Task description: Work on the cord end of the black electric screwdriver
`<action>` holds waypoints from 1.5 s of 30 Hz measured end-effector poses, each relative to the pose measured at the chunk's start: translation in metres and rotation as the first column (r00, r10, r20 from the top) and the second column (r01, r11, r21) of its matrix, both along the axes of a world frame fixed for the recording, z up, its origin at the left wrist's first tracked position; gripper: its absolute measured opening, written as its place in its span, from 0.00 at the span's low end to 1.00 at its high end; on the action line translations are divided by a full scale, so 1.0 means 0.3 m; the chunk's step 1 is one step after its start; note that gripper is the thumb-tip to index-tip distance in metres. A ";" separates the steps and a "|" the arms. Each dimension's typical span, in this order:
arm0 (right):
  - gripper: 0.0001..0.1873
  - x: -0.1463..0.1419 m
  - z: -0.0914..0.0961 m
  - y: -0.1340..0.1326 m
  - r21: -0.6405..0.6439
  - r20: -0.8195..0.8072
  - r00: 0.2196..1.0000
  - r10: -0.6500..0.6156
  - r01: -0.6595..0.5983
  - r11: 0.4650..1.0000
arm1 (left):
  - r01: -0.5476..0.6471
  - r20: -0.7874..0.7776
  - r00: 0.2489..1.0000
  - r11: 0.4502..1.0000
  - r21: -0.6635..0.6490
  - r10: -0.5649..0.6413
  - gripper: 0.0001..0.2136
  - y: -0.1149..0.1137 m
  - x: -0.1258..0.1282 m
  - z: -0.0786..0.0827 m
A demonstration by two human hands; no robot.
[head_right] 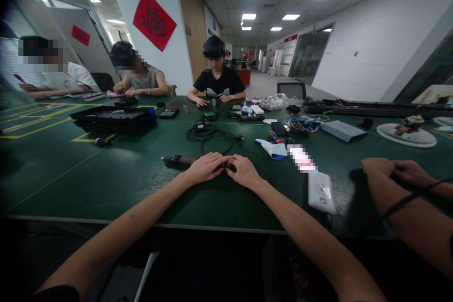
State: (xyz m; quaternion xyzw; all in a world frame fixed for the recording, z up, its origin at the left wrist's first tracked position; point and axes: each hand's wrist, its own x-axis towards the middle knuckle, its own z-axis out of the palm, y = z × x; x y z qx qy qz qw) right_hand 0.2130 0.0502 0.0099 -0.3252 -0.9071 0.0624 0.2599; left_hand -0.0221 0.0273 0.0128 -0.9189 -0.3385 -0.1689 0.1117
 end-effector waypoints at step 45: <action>0.02 0.007 -0.010 -0.003 0.000 -0.032 0.999 -0.001 0.001 1.000 | 0.013 -0.004 1.000 0.998 0.056 -0.013 0.25 0.001 0.009 -0.004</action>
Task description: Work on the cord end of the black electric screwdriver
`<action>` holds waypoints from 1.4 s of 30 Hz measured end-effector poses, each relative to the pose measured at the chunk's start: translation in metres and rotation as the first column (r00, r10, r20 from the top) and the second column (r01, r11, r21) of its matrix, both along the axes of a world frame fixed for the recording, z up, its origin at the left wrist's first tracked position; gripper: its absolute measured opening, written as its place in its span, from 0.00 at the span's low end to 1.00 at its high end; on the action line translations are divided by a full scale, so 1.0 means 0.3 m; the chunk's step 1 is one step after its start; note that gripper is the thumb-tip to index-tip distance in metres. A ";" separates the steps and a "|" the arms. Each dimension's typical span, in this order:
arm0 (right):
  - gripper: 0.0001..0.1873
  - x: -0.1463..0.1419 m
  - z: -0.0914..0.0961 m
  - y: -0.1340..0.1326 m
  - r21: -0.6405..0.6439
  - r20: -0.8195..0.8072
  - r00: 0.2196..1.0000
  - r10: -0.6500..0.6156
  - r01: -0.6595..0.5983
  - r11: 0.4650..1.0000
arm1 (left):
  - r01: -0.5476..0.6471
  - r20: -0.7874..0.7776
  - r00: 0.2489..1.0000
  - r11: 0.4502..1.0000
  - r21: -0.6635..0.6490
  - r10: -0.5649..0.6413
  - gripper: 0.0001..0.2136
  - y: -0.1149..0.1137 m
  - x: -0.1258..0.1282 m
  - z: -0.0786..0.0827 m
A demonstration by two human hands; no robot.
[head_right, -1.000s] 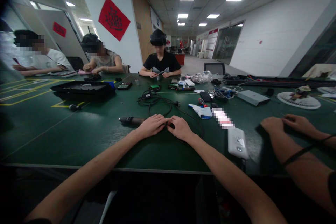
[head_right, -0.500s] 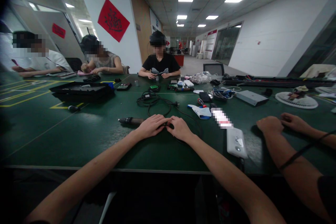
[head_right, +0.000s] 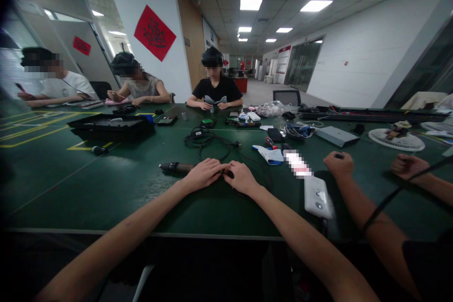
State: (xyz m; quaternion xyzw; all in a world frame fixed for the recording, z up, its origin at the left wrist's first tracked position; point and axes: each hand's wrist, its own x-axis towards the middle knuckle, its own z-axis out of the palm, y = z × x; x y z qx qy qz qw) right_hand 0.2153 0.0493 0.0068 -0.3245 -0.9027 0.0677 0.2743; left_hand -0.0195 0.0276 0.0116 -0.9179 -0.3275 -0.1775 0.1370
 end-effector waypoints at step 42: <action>0.01 0.003 0.009 -0.011 -0.027 -0.033 0.999 0.031 -0.032 0.999 | -0.008 0.048 0.999 1.000 -0.026 0.009 0.28 -0.003 -0.009 -0.003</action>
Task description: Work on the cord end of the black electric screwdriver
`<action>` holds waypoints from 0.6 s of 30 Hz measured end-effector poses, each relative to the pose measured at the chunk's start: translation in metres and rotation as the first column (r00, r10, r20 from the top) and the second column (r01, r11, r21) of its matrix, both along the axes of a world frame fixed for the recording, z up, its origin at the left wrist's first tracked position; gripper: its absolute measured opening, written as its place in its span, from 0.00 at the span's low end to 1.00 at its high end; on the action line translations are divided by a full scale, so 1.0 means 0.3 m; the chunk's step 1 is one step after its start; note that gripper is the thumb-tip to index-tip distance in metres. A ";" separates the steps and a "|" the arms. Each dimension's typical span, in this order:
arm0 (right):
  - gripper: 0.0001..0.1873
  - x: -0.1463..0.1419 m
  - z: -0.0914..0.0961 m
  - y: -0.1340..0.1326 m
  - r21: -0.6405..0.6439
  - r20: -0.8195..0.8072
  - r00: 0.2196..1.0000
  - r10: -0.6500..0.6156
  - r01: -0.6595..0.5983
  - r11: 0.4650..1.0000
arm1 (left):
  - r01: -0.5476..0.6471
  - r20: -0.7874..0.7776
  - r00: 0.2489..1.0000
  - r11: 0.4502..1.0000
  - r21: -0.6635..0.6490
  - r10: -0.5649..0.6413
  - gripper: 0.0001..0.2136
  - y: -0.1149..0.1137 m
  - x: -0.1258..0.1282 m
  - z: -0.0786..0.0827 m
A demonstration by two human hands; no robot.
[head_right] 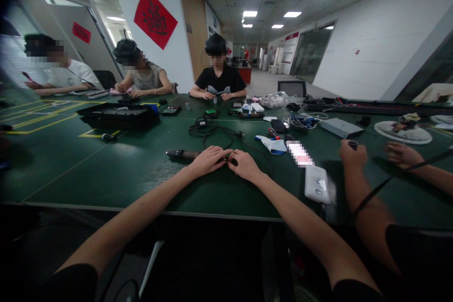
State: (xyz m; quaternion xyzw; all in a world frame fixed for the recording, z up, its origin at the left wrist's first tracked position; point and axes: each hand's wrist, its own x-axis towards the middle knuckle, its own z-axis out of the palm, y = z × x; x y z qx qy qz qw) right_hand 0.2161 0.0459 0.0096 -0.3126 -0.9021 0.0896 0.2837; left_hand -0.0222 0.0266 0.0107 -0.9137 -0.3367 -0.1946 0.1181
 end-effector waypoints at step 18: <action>0.03 -0.005 0.003 -0.002 -0.006 -0.006 1.000 0.007 -0.007 1.000 | 0.015 -0.035 0.999 1.000 0.002 -0.015 0.28 -0.009 -0.004 -0.001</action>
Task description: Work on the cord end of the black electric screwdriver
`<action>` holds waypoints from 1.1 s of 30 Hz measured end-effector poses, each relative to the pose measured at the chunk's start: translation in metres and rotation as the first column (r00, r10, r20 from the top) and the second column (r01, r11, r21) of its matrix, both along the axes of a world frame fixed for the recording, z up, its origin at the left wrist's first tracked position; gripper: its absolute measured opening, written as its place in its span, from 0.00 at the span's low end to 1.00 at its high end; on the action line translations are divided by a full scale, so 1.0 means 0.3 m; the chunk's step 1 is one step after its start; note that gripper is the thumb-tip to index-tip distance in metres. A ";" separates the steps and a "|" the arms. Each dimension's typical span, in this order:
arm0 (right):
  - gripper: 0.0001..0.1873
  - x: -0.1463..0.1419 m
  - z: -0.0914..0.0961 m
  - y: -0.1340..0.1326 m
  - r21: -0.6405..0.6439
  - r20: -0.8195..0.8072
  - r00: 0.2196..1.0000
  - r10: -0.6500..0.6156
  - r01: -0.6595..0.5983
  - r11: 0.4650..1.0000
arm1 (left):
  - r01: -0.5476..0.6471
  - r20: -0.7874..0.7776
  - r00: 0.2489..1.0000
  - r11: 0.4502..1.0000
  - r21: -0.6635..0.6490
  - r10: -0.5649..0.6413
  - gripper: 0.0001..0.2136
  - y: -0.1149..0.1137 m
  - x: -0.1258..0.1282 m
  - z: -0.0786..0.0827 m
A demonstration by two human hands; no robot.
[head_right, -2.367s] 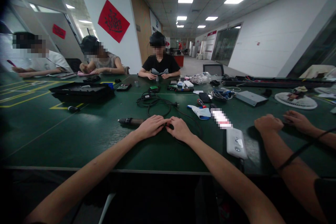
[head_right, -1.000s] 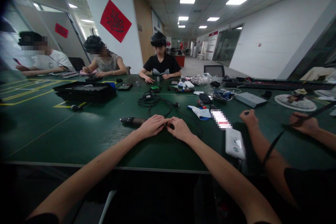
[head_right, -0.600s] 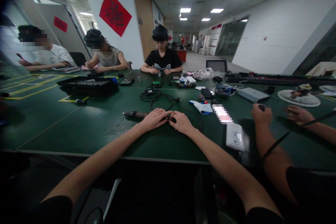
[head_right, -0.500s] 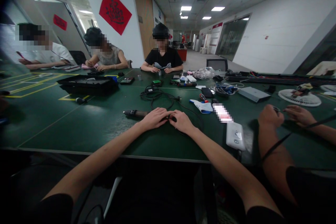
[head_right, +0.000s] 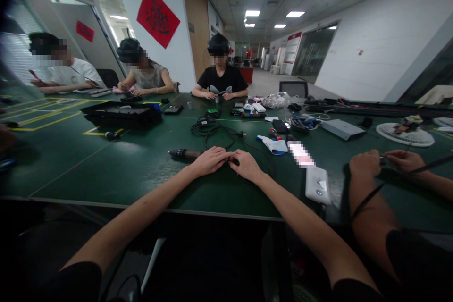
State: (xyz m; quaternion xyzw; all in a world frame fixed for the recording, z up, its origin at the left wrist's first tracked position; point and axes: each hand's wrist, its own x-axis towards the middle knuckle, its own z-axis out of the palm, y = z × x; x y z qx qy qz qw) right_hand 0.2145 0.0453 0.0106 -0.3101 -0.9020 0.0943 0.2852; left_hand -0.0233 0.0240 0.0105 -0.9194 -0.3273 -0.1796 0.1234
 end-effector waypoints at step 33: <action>0.01 -0.001 -0.013 0.008 0.022 -0.008 1.000 -0.006 0.006 1.000 | -0.031 -0.007 0.999 0.998 0.046 0.031 0.26 0.000 0.005 0.005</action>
